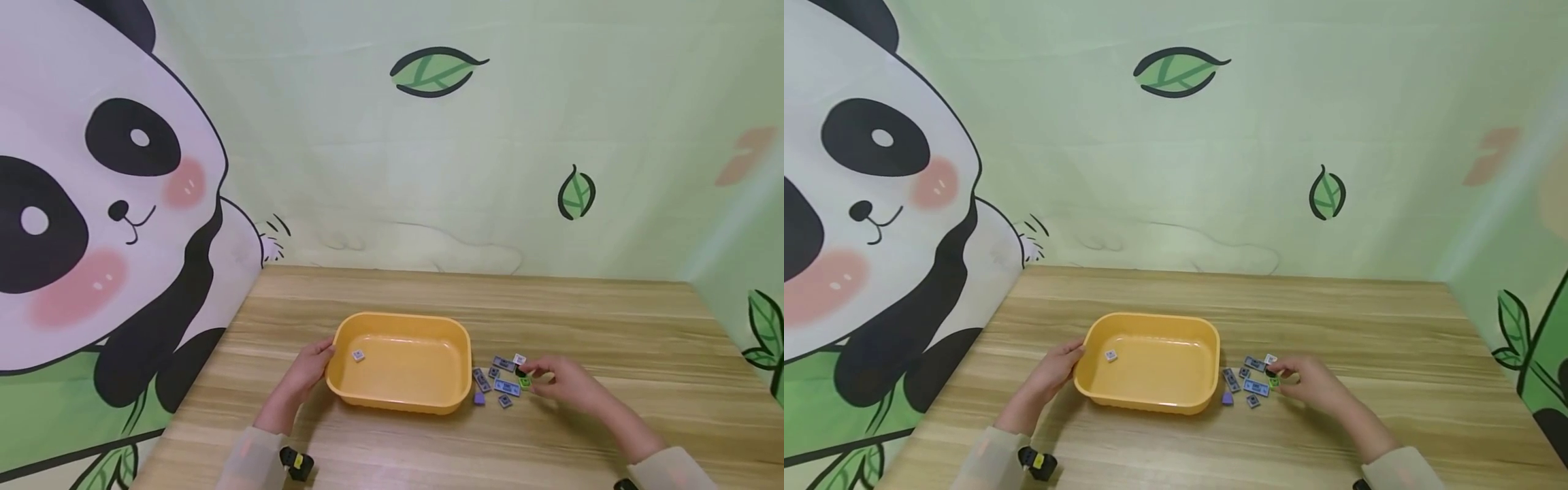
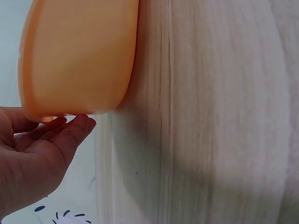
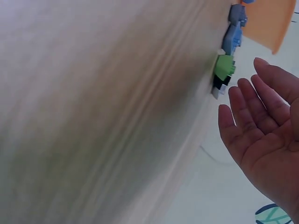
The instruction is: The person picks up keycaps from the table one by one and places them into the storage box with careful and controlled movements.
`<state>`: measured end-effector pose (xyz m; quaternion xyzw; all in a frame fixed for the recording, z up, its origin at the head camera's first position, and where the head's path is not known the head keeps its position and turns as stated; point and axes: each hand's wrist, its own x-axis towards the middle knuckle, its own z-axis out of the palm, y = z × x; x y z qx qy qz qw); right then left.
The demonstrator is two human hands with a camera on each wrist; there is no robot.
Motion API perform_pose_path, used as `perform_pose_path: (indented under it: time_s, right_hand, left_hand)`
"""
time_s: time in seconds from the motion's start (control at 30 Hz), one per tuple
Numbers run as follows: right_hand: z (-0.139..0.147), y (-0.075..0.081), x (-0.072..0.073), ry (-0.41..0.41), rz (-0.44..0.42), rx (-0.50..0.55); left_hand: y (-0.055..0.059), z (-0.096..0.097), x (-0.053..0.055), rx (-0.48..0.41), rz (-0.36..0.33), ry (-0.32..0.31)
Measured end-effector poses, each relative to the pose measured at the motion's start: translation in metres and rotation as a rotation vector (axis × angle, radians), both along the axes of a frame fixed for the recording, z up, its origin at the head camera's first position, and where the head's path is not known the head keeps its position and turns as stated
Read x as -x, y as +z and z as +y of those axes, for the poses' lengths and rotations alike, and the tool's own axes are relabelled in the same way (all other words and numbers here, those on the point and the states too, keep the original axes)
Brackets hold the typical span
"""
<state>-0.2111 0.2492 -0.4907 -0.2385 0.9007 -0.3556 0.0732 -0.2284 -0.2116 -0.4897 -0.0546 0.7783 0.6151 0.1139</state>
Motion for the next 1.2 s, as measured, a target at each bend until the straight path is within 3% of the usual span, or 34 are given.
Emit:
perform_pose_path:
  time_s: [0.13,0.43,0.77,1.2]
  right_hand:
    - [0.0008,-0.0046,0.0002,-0.005,0.018,-0.004]
    - [0.0007,-0.0094,0.0013,-0.05,-0.032,-0.019]
    - [-0.0037,-0.0098,0.006,-0.043,-0.035,-0.08]
    - [-0.0055,-0.0096,0.009,-0.033,-0.054,-0.086]
  left_hand:
    - [-0.0012,-0.0012,0.0,0.008,-0.007,0.004]
    - [-0.0024,-0.0024,-0.0015,0.004,-0.006,0.02]
    - [-0.0002,-0.0019,-0.0019,-0.002,-0.005,-0.003]
    - [-0.001,-0.0021,0.0001,0.016,-0.006,0.014]
